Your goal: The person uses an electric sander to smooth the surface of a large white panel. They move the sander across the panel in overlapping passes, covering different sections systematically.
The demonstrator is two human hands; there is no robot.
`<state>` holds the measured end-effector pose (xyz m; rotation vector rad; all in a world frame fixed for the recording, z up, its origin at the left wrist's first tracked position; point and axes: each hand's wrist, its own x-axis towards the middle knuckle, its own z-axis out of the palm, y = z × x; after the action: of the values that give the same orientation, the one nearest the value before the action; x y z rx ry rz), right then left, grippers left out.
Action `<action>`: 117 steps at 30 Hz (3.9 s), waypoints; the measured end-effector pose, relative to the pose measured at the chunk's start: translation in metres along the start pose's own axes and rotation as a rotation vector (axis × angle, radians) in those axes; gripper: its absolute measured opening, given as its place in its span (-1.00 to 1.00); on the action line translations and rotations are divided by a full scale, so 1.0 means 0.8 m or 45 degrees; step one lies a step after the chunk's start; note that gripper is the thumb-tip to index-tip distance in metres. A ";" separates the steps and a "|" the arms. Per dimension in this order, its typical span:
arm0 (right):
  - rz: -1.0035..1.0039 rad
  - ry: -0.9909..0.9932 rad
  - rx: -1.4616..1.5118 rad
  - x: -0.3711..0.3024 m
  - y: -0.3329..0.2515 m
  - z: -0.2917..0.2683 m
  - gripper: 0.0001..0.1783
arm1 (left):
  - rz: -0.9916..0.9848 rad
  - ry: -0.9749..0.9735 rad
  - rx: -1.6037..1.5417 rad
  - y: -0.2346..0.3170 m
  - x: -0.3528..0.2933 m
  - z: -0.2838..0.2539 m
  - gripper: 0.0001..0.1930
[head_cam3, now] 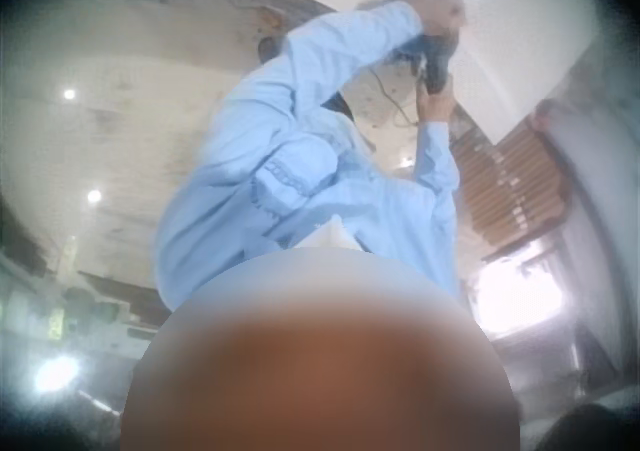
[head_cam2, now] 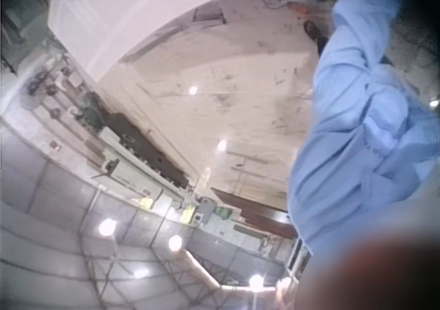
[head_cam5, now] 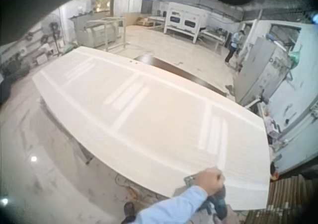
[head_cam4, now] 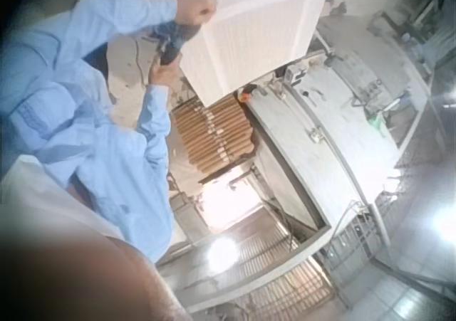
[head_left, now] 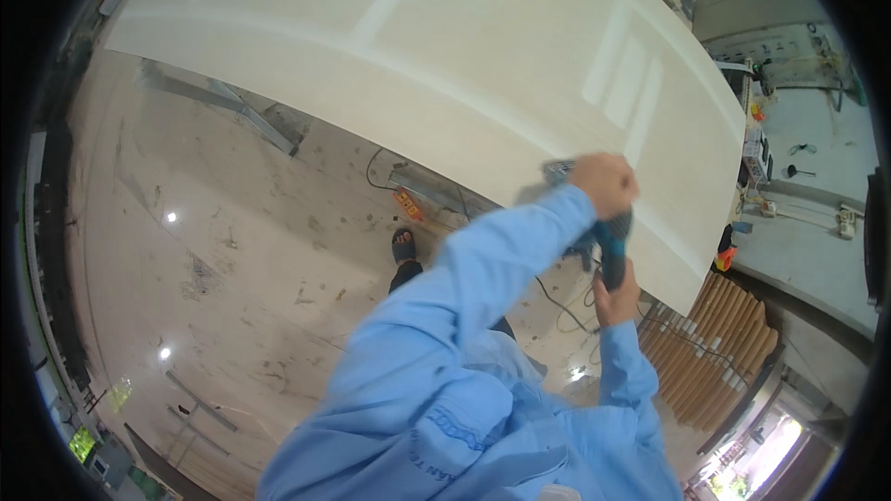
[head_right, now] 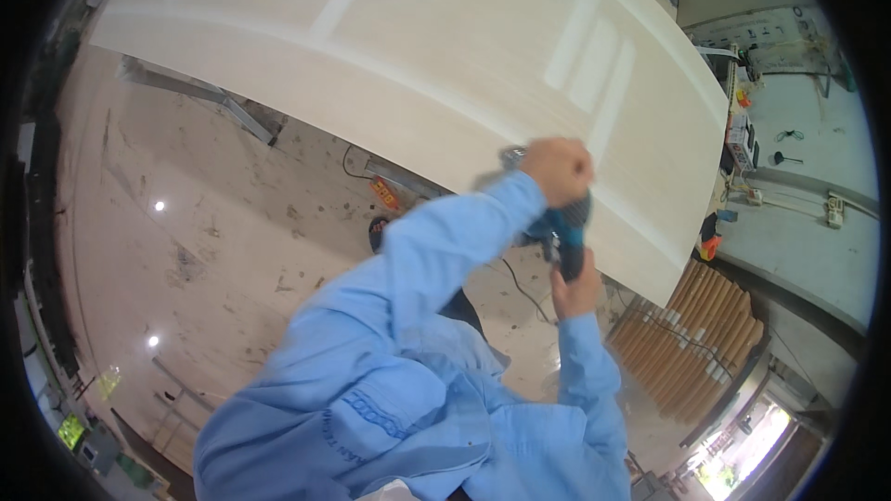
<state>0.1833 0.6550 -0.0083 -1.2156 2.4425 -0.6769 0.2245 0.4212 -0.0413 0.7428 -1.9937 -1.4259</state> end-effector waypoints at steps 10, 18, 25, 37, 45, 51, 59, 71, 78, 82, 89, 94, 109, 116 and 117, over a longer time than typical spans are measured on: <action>-0.548 -0.512 -0.037 0.212 -0.297 0.193 -0.45 | -0.056 0.514 0.474 -0.171 0.003 -0.452 -0.61; -0.668 -0.618 0.133 0.189 -0.291 0.186 -0.47 | -0.205 0.561 0.159 -0.152 -0.050 -0.471 -0.66; -0.686 -0.611 0.236 0.124 0.001 0.008 -0.47 | 0.019 0.569 0.298 -0.056 -0.066 -0.117 -0.60; 0.104 -0.196 0.014 -0.042 0.367 -0.262 -0.63 | 0.149 0.306 0.014 0.126 -0.031 0.417 -0.90; -0.099 -0.336 -0.019 -0.020 0.246 -0.179 -0.65 | -0.060 0.373 0.119 0.088 -0.066 0.251 -0.83; -0.529 -0.528 0.048 0.061 0.025 -0.038 -0.66 | -0.077 0.767 0.116 0.000 -0.101 -0.016 -0.83; -0.894 -0.496 -0.049 0.167 -0.235 0.166 -0.56 | 0.261 0.899 0.954 -0.169 -0.088 -0.385 -0.75; -0.831 -0.472 -0.048 0.215 -0.010 -0.005 -0.60 | -0.192 0.999 0.322 -0.077 0.011 -0.087 -0.67; -0.499 -0.376 0.017 0.135 0.258 -0.189 -0.63 | -0.102 0.777 0.122 0.052 0.033 0.239 -0.72; -0.343 -0.326 0.000 0.076 0.408 -0.282 -0.62 | -0.031 0.597 0.049 0.103 0.025 0.420 -0.75; -0.094 -0.183 -0.017 -0.041 0.551 -0.388 -0.65 | 0.078 0.388 0.065 0.187 -0.019 0.625 -0.86; -0.198 -0.268 -0.038 -0.057 0.493 -0.346 -0.67 | 0.031 0.439 0.090 0.172 -0.058 0.544 -0.86; -0.821 -0.624 0.054 0.158 0.085 -0.056 -0.50 | -0.095 0.819 0.232 -0.032 -0.055 -0.012 -0.64; -0.659 -0.671 0.132 0.091 0.275 -0.180 -0.46 | -0.027 0.710 -0.088 0.034 -0.068 0.218 -0.62; -0.673 -0.625 0.166 0.075 0.316 -0.208 -0.44 | 0.008 0.722 -0.040 0.051 -0.071 0.270 -0.65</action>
<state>-0.0973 0.7828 -0.0125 -1.7467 1.6658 -0.5674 0.1022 0.6112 -0.0676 0.9947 -1.5272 -1.0808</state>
